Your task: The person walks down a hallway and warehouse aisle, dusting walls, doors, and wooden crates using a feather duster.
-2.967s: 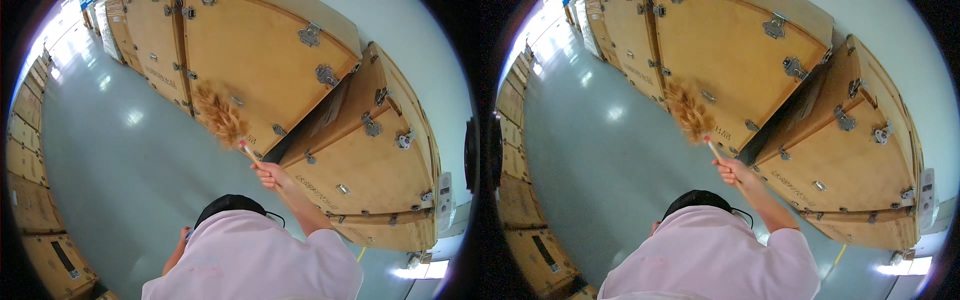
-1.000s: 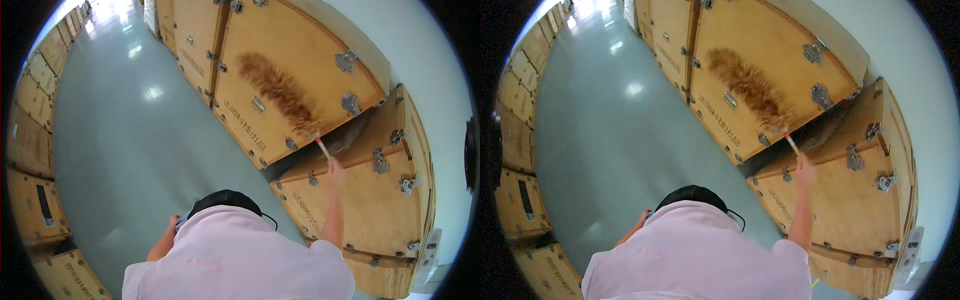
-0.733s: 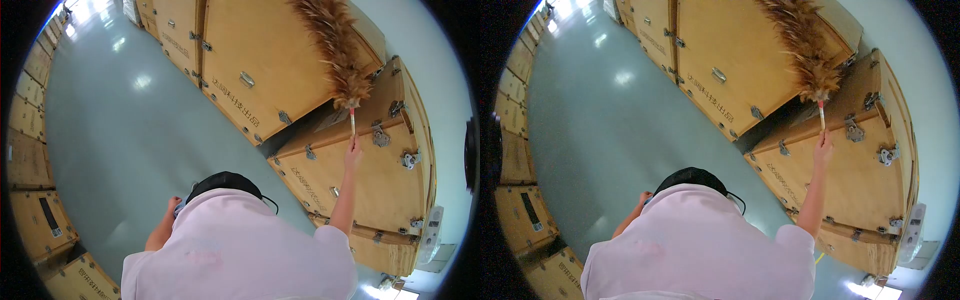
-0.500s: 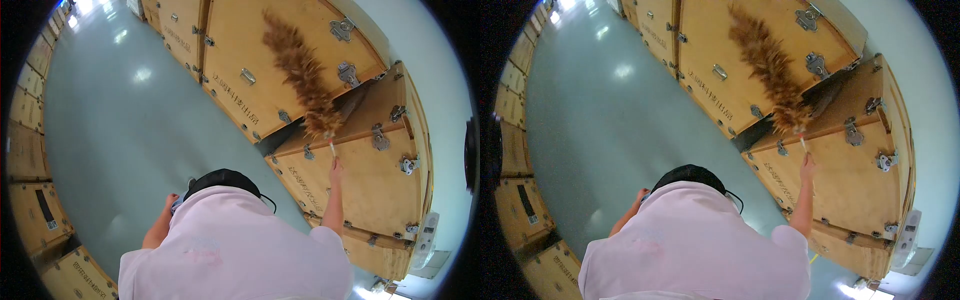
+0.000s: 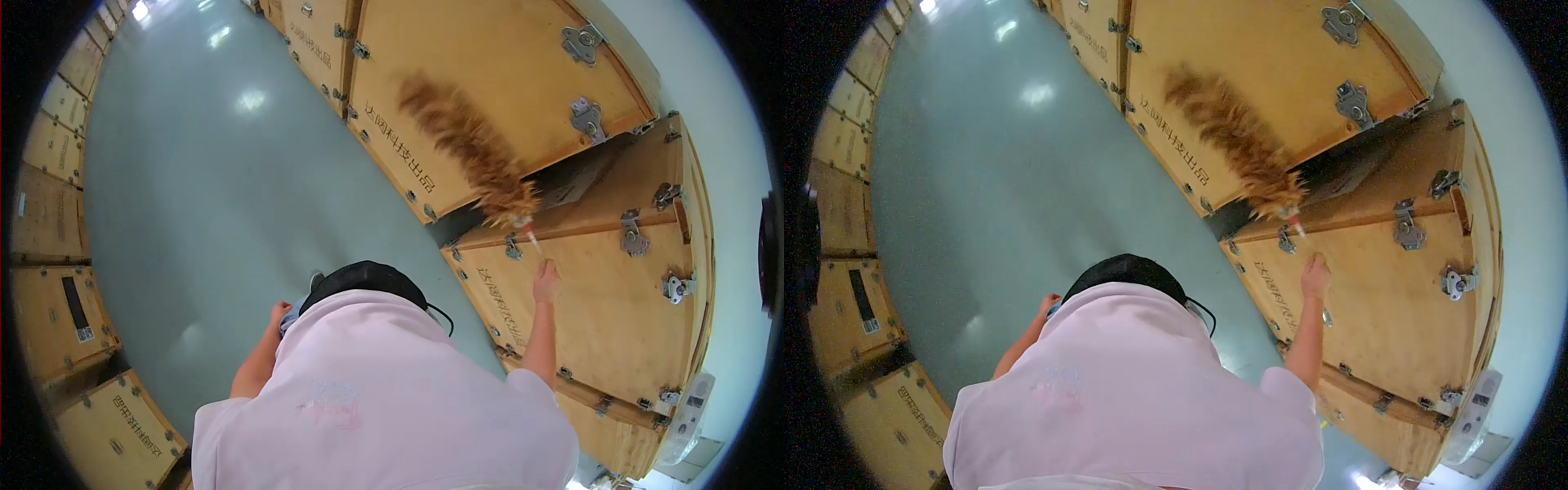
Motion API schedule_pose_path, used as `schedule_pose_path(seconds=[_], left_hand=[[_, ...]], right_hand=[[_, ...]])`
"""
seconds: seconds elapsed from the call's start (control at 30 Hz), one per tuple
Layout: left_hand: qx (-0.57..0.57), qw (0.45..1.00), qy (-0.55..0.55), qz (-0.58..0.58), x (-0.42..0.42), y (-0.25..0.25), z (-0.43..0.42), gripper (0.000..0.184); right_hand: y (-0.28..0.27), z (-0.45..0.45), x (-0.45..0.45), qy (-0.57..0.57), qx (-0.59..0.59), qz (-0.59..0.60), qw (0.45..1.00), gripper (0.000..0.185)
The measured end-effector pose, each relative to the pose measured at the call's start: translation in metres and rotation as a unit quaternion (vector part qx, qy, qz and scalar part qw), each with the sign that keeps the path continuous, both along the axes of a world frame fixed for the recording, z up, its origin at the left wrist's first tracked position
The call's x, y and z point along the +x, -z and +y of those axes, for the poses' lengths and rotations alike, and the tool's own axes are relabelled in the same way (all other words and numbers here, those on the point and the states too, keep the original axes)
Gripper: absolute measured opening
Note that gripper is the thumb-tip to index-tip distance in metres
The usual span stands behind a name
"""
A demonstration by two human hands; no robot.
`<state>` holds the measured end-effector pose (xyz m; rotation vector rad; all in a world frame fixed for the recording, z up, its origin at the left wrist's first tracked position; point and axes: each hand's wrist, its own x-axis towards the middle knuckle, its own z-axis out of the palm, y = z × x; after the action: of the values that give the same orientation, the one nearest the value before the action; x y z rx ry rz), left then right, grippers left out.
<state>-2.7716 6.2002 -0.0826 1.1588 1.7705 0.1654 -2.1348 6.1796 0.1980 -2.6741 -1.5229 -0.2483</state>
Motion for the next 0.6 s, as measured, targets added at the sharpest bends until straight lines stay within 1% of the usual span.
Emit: schedule_pose_path(seconds=[0.03, 0.07, 0.1, 0.13, 0.17, 0.2, 0.23, 0.3, 0.33, 0.4, 0.43, 0.47, 0.5, 0.53, 0.57, 0.6], left_hand=[[-0.008, 1.0, -0.006, 0.01, -0.001, 0.004, -0.003, 0.025], [-0.015, 1.0, -0.011, 0.021, 0.002, 0.002, -0.004, 0.025], [-0.017, 1.0, -0.013, 0.021, 0.004, -0.001, -0.007, 0.025], [-0.023, 0.999, -0.028, 0.019, 0.006, -0.004, -0.01, 0.024], [-0.029, 0.999, -0.043, 0.016, 0.008, -0.005, -0.012, 0.024], [-0.031, 0.998, -0.044, 0.016, 0.01, -0.005, -0.013, 0.024], [-0.017, 0.999, -0.044, 0.01, 0.011, -0.006, -0.014, 0.023], [-0.004, 0.999, -0.046, 0.002, 0.018, -0.008, -0.015, 0.022], [-0.008, 0.999, -0.029, 0.015, 0.022, -0.011, -0.014, 0.024], [-0.014, 0.999, -0.017, 0.029, 0.028, -0.007, -0.016, 0.026], [-0.015, 0.999, -0.011, 0.032, 0.03, -0.003, -0.017, 0.025], [-0.016, 0.999, -0.005, 0.035, 0.031, 0.005, -0.021, 0.025], [-0.018, 0.999, -0.008, 0.036, 0.032, 0.011, -0.026, 0.025], [-0.014, 0.999, -0.037, 0.017, 0.033, 0.017, -0.031, 0.025], [-0.01, 0.998, -0.065, -0.001, 0.037, 0.014, -0.034, 0.025], [-0.011, 0.998, -0.068, 0.001, 0.041, 0.01, -0.038, 0.025]], right_hand=[[-0.003, 0.002, -0.002, -0.003, -0.002, -0.001, 1.0, 0.017], [-0.005, 0.004, -0.003, -0.023, 0.111, -0.007, 0.993, 0.016], [-0.005, 0.004, -0.003, -0.041, 0.223, -0.012, 0.974, 0.015], [-0.003, 0.003, 0.0, -0.043, 0.222, -0.011, 0.974, 0.015], [0.0, 0.002, 0.004, -0.017, 0.219, -0.004, 0.975, 0.014], [0.004, -0.001, 0.009, 0.008, 0.216, 0.003, 0.976, 0.014], [0.014, -0.007, 0.018, 0.008, 0.214, 0.002, 0.977, 0.014], [0.039, -0.02, 0.034, 0.04, 0.117, 0.066, 0.99, 0.015], [0.05, -0.029, 0.039, 0.038, 0.116, 0.065, 0.99, 0.015], [0.067, -0.045, 0.04, 0.023, 0.043, 0.014, 0.999, 0.018], [0.075, -0.053, 0.042, 0.019, 0.041, 0.014, 0.999, 0.018], [0.081, -0.061, 0.042, 0.022, -0.033, 0.02, 0.999, 0.019], [0.087, -0.065, 0.044, 0.026, -0.106, 0.026, 0.994, 0.02], [0.094, -0.066, 0.045, 0.023, -0.108, 0.026, 0.994, 0.02], [0.098, -0.065, 0.041, 0.035, -0.157, 0.043, 0.986, 0.021], [0.102, -0.064, 0.04, 0.047, -0.206, 0.059, 0.976, 0.022]])
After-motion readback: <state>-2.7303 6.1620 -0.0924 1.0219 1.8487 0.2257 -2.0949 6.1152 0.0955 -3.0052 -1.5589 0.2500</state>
